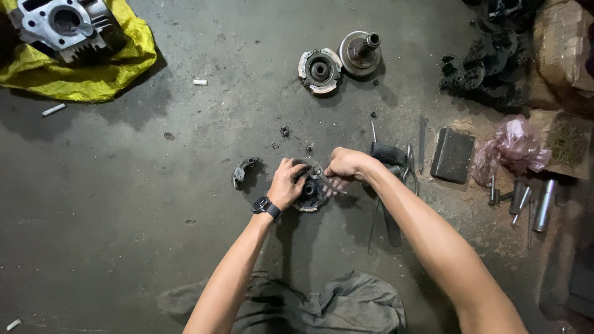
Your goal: The person sits on the floor and assembles a mechanical component, likely a clutch assembly. They use a hammer to tap parts into place, use pliers to manipulate small components, and arrange various metal pieces on the floor.
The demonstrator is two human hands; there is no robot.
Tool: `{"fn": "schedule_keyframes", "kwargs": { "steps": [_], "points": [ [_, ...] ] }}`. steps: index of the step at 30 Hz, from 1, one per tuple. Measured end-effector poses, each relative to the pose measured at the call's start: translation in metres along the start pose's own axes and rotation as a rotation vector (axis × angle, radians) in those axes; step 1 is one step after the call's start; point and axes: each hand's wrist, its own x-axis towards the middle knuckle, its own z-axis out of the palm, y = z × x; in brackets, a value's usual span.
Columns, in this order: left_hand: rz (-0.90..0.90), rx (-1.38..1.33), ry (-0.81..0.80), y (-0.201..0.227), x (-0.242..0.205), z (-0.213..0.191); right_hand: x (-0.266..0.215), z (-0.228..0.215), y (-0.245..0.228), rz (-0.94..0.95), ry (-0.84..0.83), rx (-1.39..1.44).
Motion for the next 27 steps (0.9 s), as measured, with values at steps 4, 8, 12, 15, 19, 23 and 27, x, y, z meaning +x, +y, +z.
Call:
{"fn": "schedule_keyframes", "kwargs": {
  "steps": [4, 8, 12, 15, 19, 23, 27],
  "points": [
    [-0.034, 0.0, -0.02, 0.003, 0.002, -0.003, -0.002, -0.001, -0.002, 0.025, 0.032, -0.008],
    [-0.007, 0.012, -0.019, -0.004, 0.001, 0.001, 0.007, -0.003, 0.003, 0.021, 0.051, -0.022],
    [-0.013, 0.017, -0.017, -0.005, 0.0, 0.001, -0.003, 0.001, -0.005, 0.032, 0.096, -0.063],
    [0.004, 0.014, -0.021, -0.003, 0.0, 0.0, -0.003, 0.001, -0.003, 0.012, 0.111, -0.109],
    [0.015, 0.015, -0.014, -0.002, 0.0, 0.0, 0.008, -0.001, 0.008, 0.007, 0.105, -0.078],
    [0.028, 0.024, -0.006, 0.001, 0.0, -0.002, 0.012, -0.003, 0.015, -0.05, 0.105, -0.06],
    [0.013, 0.024, -0.002, 0.001, 0.0, -0.002, 0.008, 0.0, 0.014, -0.036, 0.124, -0.022]
  ]
}}
